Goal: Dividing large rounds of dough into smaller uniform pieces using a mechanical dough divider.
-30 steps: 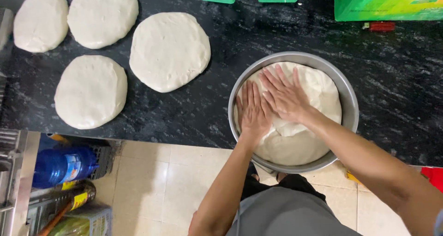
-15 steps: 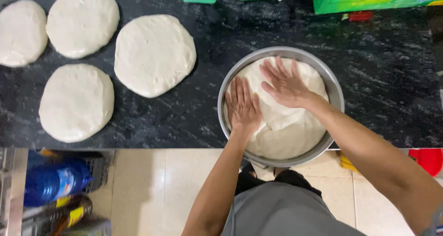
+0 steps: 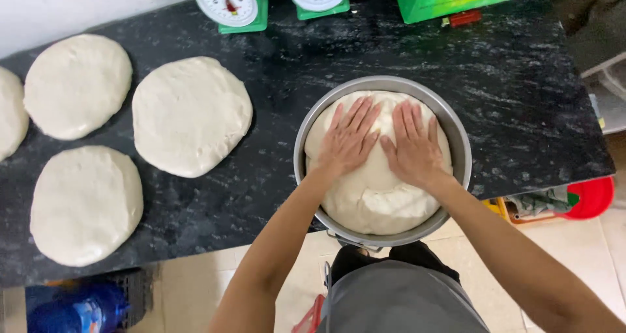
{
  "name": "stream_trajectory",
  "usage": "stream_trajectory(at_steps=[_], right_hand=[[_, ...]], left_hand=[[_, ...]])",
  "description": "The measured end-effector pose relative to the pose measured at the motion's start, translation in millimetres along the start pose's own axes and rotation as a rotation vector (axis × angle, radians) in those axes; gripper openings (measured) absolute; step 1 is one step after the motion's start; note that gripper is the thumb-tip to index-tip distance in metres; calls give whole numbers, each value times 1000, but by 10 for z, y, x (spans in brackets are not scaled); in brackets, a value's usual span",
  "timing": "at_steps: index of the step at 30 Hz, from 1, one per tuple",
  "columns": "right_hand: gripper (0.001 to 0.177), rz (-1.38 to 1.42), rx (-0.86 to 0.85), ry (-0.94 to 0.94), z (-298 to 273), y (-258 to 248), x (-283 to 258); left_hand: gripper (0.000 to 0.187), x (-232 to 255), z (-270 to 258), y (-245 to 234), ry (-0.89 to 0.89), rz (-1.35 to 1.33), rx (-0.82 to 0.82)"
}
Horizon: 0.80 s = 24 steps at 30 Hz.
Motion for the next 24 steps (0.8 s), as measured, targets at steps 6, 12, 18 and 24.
stream_trajectory(at_steps=[6, 12, 18, 24], right_hand=[[75, 184, -115, 43, 52, 69, 151], [73, -188, -168, 98, 34, 68, -129], [75, 471, 63, -26, -140, -315, 42], [53, 311, 528, 330, -1401, -931, 299]], left_hand=[[63, -116, 119, -104, 60, -176, -211], [61, 63, 31, 234, 198, 14, -190], [62, -59, 94, 117, 173, -172, -327], [64, -1141, -155, -610, -494, -863, -97]])
Point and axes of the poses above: each hand's wrist, its own z-axis towards the middle knuckle, its own y-axis out of the palm, x = y × z, the point moved 6 cm from there along z, towards the middle knuckle, and after that the axes turned 13 degrees about -y, right-handed, at the moved point
